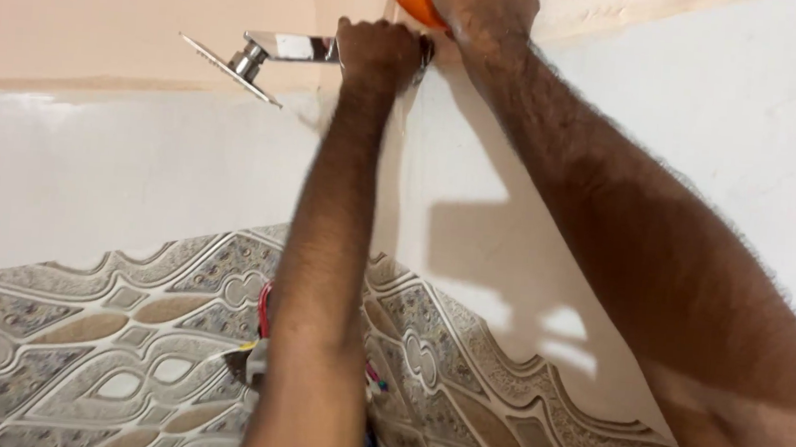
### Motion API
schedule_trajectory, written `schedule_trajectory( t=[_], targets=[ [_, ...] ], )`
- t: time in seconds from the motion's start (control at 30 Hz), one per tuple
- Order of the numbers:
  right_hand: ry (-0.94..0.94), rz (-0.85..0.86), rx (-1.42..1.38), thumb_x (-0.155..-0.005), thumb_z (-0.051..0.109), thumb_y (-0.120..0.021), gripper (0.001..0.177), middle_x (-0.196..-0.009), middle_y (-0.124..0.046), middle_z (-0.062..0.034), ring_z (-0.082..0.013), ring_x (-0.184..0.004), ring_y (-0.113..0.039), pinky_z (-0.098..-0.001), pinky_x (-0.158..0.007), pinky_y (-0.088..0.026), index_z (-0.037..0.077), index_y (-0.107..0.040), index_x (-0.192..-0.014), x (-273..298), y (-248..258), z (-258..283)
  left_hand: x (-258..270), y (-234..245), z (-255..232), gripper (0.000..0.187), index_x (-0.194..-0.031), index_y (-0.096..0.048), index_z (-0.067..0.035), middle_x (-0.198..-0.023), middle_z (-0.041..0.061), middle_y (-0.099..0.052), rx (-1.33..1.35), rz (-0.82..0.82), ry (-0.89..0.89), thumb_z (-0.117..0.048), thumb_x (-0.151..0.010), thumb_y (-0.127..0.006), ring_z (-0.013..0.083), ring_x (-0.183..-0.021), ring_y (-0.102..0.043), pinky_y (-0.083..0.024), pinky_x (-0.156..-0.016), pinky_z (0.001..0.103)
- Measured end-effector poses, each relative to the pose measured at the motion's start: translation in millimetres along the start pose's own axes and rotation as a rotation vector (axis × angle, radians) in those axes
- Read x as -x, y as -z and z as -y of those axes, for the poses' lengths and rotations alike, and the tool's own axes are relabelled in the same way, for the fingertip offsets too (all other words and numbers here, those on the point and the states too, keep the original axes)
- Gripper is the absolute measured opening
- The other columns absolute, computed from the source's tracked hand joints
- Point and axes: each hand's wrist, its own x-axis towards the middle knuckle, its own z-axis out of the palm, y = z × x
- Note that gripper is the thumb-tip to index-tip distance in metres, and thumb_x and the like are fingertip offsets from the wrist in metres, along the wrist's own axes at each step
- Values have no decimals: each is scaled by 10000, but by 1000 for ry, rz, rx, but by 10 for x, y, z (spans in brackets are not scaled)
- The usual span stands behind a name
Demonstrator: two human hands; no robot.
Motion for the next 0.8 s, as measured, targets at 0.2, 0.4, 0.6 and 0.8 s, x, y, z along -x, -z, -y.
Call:
schedule_trajectory(
  t=[0.2,0.4,0.6,0.8],
  targets=[
    [74,-33,54,-725,576,-821,774,-1061,-769,-110,-189,-893,-803,-313,-769,-649,30,-618,-1235,46,131,233,-345,-465,-3,394,-965,-749,-139,-914,56,-742,-125,-288,25,-363,-1070,-442,213,-924,-661,-385,-963,492],
    [12,-119,52,-665,585,-863,973,-1156,-721,-156,-258,-984,-767,-358,-808,-657,18,-486,-1360,184,115,287,-371,-880,71,216,-1015,-747,-141,-951,66,-738,-216,-655,-222,-192,-1016,-537,241,-974,-668,-423,-906,484],
    [48,-160,18,-677,565,-843,1037,-1171,-704,-192,-295,-1003,-755,-401,-819,-658,32,-402,-1449,290,101,385,-245,-457,-80,285,-1002,-732,-101,-930,83,-758,-116,-493,-82,-299,-974,-530,242,-934,-686,-442,-912,479],
    [7,-145,157,-687,552,-870,1036,-1134,-692,-200,-303,-1010,-735,-424,-824,-627,52,-392,-1459,301,87,360,-135,-315,-55,370,-1087,-712,-112,-950,74,-750,-4,-306,-29,-411,-1021,-505,259,-948,-677,-460,-887,468]
  ],
)
